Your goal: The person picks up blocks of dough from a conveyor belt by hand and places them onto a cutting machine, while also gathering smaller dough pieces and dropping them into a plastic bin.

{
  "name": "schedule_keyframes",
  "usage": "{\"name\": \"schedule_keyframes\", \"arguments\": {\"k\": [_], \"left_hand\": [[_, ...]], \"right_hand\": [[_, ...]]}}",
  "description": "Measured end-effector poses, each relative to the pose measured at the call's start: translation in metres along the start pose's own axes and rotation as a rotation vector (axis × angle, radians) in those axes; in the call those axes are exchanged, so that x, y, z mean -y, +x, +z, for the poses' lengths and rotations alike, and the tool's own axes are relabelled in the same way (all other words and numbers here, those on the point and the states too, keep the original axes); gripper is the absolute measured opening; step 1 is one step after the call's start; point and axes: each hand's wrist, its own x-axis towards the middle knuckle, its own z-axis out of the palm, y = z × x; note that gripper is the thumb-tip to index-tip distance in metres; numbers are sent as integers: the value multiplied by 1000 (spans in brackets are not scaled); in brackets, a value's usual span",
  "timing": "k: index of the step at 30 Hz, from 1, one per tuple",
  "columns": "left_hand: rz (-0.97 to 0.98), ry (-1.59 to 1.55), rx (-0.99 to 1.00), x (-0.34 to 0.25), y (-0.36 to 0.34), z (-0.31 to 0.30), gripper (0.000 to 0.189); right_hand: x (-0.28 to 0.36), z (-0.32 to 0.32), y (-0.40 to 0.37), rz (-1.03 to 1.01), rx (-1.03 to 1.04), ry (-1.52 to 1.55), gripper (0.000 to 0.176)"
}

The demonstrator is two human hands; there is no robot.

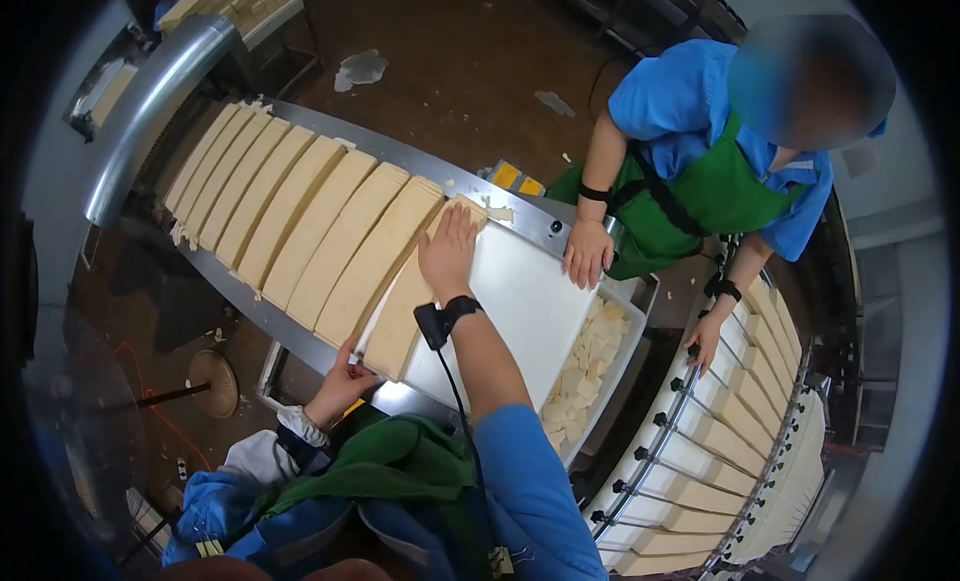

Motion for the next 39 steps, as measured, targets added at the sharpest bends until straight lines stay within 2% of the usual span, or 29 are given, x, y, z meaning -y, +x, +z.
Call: {"name": "schedule_keyframes", "arguments": {"k": [3, 6, 9, 13, 15, 16, 17, 18, 20, 22, 24, 26, 27, 28, 29, 30, 31, 32, 34, 35, 39], "left_hand": [[-155, -122, 137, -24, 2, -2, 100], [-190, -246, 267, -20, 16, 3, 97], [-212, -201, 251, -31, 22, 11, 95], [-205, -111, 272, -61, 17, 20, 92], [16, 120, 248, -32, 35, 26, 90], [121, 238, 239, -20, 43, 28, 89], [295, 376, 204, -18, 45, 30, 90], [284, 485, 216, -30, 40, 31, 90], [257, 705, 243, -71, 30, 39, 90], [319, 787, 252, -75, 35, 41, 90], [364, 815, 320, -73, 48, 43, 91], [327, 879, 275, -66, 60, 49, 95], [308, 892, 298, -74, 61, 57, 99], [358, 888, 260, -72, 63, 63, 99], [370, 948, 248, -75, 64, 69, 97], [391, 1029, 190, -63, 72, 73, 93], [453, 987, 204, -62, 72, 80, 87], [492, 939, 243, -59, 73, 91, 85], [546, 840, 292, -57, 75, 110, 80], [589, 901, 316, -69, 66, 133, 76], [771, 954, 475, -107, 18, 264, 77]], "right_hand": [[5, 6, -2, -11, -109, -95, 74], [17, -29, 20, 76, 34, -108, 66], [19, -36, 38, 171, 47, -183, 61], [9, -52, 27, 255, 50, -236, 64], [-12, -80, 10, 355, 119, -280, 68], [-26, -94, -1, 473, 160, -329, 73], [-51, -98, -20, 540, 116, -333, 77], [-85, -86, -46, 558, -1, -469, 81], [-105, -147, -82, 812, 234, -259, 93], [-143, -160, -128, 925, 239, 0, 102], [-181, -138, -181, 615, 6, 613, 116], [-168, -150, -205, 261, 14, 366, 129], [-150, -165, -209, 407, 183, 339, 135], [-132, -179, -217, 376, 194, 189, 138], [-131, -172, -225, 328, 210, 37, 124], [-130, -172, -230, 414, 226, 5, 89], [-144, -139, -244, 412, 37, -13, 60], [-145, -143, -253, 439, -28, -29, 52], [-155, -170, -270, 489, -8, -40, 51], [-164, -185, -285, 524, -61, -27, 51], [-234, -281, -374, 601, -295, -66, 57]]}}
